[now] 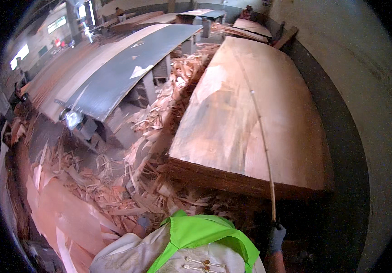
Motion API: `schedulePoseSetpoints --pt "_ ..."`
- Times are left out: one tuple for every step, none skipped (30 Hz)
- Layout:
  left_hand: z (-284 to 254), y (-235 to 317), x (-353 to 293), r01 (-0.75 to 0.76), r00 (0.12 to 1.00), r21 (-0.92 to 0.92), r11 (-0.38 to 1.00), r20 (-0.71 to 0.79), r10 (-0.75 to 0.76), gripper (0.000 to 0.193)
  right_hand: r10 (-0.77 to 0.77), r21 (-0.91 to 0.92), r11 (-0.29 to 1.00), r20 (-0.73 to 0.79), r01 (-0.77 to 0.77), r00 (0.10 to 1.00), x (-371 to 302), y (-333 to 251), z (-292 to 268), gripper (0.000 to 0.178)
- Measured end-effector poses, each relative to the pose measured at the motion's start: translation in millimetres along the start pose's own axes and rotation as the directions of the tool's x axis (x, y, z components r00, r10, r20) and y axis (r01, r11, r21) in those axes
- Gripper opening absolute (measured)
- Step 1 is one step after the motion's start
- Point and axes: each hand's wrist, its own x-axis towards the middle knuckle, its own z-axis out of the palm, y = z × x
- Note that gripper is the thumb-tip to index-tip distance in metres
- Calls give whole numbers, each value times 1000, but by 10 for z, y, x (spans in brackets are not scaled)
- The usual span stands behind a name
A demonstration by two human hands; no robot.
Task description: The person sorts through thin wood veneers in a large pile, selecting specific pieces and placing them onto factory tables. The person uses a utility knife to trim veneers, applies adhesive tape to join pieces, and uses a ruler and pencil to mark the wood surfaces.
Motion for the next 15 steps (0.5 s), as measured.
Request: schedulePoseSetpoints --pt "-75 -61 -11 -33 997 -14 999 64 34 29 -41 55 998 12 41 999 88 10 152 28" --pt "24 -2 57 -71 996 17 997 55 70 28 -56 105 993 -26 59 998 150 44 188 27" --pt "-35 -55 36 -63 997 16 998 36 63 28 -92 162 982 -24 95 995 217 -42 359 26" --pt "-110 -98 43 -48 999 -13 999 19 49 28 -154 155 977 23 149 988 314 -144 523 21" --pt "-202 -133 61 -35 999 -39 999 0 35 28 -207 151 969 66 196 976 404 -290 707 17" --pt "-293 -167 78 -30 999 -75 997 -16 29 28 -274 132 955 60 265 960 513 -438 911 13" --pt "-390 -195 104 -27 999 -113 993 -31 23 28 -339 109 937 49 333 939 631 -608 1102 12" --pt "-514 -245 119 -26 999 -162 987 -46 18 28 -283 64 958 63 279 957 711 -822 1300 19" --pt "-580 -227 165 -38 998 -216 976 -52 27 28 -360 89 928 -40 362 932 946 -826 1514 31" --pt "-733 -288 167 -49 996 -285 957 -83 26 28 -292 155 948 85 277 953 1062 -1014 1769 34" --pt "-757 -239 224 -78 995 -347 935 -87 51 28 -276 90 959 56 270 960 1322 -1014 1947 35" --pt "-844 -239 251 -85 994 -440 894 -96 47 28 -323 122 943 114 309 940 1581 -1038 2185 25" --pt "-817 -217 227 -177 981 -381 907 -141 132 28 -350 168 927 62 336 935 1650 -1103 2423 16" --pt "-926 -396 50 -145 980 -373 916 -181 82 26 -212 233 957 159 173 964 1400 -1330 2722 9" --pt "-920 -377 20 -137 978 -378 916 -201 63 23 -129 201 976 250 79 960 1423 -1404 2794 10"
